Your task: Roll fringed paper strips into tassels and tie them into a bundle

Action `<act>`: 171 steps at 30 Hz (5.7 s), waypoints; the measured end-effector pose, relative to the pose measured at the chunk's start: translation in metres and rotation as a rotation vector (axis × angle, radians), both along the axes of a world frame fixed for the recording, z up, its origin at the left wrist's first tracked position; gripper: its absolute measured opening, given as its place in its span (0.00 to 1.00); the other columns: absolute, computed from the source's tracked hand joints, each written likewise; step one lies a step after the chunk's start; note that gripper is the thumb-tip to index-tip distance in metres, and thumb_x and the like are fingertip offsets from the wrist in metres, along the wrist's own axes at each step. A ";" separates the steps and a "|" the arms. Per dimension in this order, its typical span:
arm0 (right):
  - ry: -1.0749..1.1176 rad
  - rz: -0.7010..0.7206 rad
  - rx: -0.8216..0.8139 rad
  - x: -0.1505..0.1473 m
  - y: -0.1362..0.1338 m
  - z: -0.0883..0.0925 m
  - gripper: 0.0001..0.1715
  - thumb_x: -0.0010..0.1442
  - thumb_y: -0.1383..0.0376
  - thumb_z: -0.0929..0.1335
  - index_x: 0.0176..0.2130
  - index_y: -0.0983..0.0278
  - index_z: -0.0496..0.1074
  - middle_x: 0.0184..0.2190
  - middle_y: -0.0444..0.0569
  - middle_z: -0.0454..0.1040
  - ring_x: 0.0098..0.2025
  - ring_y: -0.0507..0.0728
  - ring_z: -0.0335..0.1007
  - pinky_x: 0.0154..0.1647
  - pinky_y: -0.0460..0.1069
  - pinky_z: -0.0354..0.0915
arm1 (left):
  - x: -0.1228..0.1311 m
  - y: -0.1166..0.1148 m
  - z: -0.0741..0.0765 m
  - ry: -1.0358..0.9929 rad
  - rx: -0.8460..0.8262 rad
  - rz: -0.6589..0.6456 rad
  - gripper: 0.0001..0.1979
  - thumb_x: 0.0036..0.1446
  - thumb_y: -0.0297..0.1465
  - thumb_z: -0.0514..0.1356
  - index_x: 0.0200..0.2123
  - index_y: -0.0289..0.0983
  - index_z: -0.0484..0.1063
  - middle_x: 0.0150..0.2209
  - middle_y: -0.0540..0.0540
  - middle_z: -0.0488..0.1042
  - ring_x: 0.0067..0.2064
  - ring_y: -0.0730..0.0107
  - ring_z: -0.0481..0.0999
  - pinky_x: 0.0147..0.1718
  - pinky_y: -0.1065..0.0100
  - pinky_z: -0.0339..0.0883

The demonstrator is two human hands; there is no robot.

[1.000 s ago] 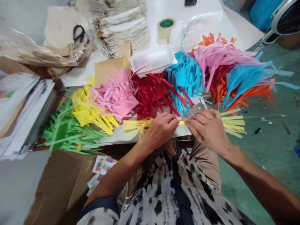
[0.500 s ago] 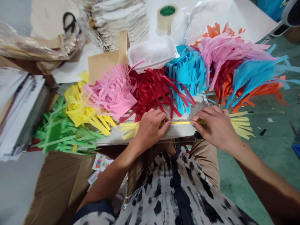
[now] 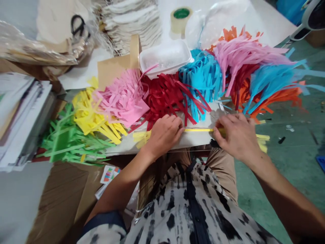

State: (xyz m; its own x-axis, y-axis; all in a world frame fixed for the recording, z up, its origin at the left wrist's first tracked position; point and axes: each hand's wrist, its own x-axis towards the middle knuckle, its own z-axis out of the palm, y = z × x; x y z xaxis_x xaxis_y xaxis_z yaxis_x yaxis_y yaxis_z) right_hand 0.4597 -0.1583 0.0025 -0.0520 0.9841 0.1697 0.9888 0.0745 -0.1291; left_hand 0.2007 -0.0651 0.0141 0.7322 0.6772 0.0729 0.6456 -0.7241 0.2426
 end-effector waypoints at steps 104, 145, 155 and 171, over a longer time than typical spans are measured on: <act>0.116 -0.113 0.041 -0.093 0.293 0.053 0.20 0.65 0.66 0.68 0.53 0.66 0.83 0.49 0.63 0.83 0.55 0.71 0.78 0.57 0.62 0.68 | -0.058 -0.044 0.000 -1.564 -1.058 0.675 0.17 0.54 0.38 0.76 0.44 0.37 0.81 0.32 0.48 0.83 0.34 0.71 0.81 0.39 0.71 0.71; 0.784 0.451 0.024 -0.086 -0.030 0.086 0.01 0.71 0.62 0.71 0.42 0.56 0.76 0.37 0.44 0.80 0.37 0.55 0.77 0.39 0.51 0.69 | -0.028 -0.129 0.053 -1.070 -0.456 0.419 0.09 0.64 0.32 0.69 0.48 0.42 0.78 0.37 0.49 0.82 0.39 0.69 0.81 0.42 0.69 0.73; 1.098 0.322 -0.235 -0.071 -0.037 0.073 0.09 0.68 0.55 0.74 0.42 0.57 0.82 0.35 0.44 0.83 0.36 0.55 0.78 0.37 0.49 0.69 | -0.023 -0.127 0.049 -1.146 -0.653 0.384 0.11 0.58 0.34 0.74 0.40 0.39 0.77 0.36 0.50 0.80 0.37 0.71 0.81 0.41 0.72 0.74; 1.557 0.001 -0.184 -0.039 -0.018 0.056 0.18 0.67 0.49 0.73 0.41 0.59 0.71 0.39 0.49 0.82 0.28 0.53 0.77 0.26 0.48 0.70 | -0.005 -0.106 0.030 -0.635 -0.625 0.296 0.16 0.72 0.44 0.58 0.39 0.38 0.72 0.29 0.53 0.70 0.30 0.72 0.68 0.33 0.69 0.61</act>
State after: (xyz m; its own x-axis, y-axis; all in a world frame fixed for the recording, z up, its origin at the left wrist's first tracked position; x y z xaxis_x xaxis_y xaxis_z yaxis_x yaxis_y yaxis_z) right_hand 0.4208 -0.1764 0.0585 0.0527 0.9966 -0.0626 -0.1201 -0.0559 -0.9912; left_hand 0.1953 -0.1708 0.0439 0.4713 0.8811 -0.0397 0.3959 -0.1711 0.9022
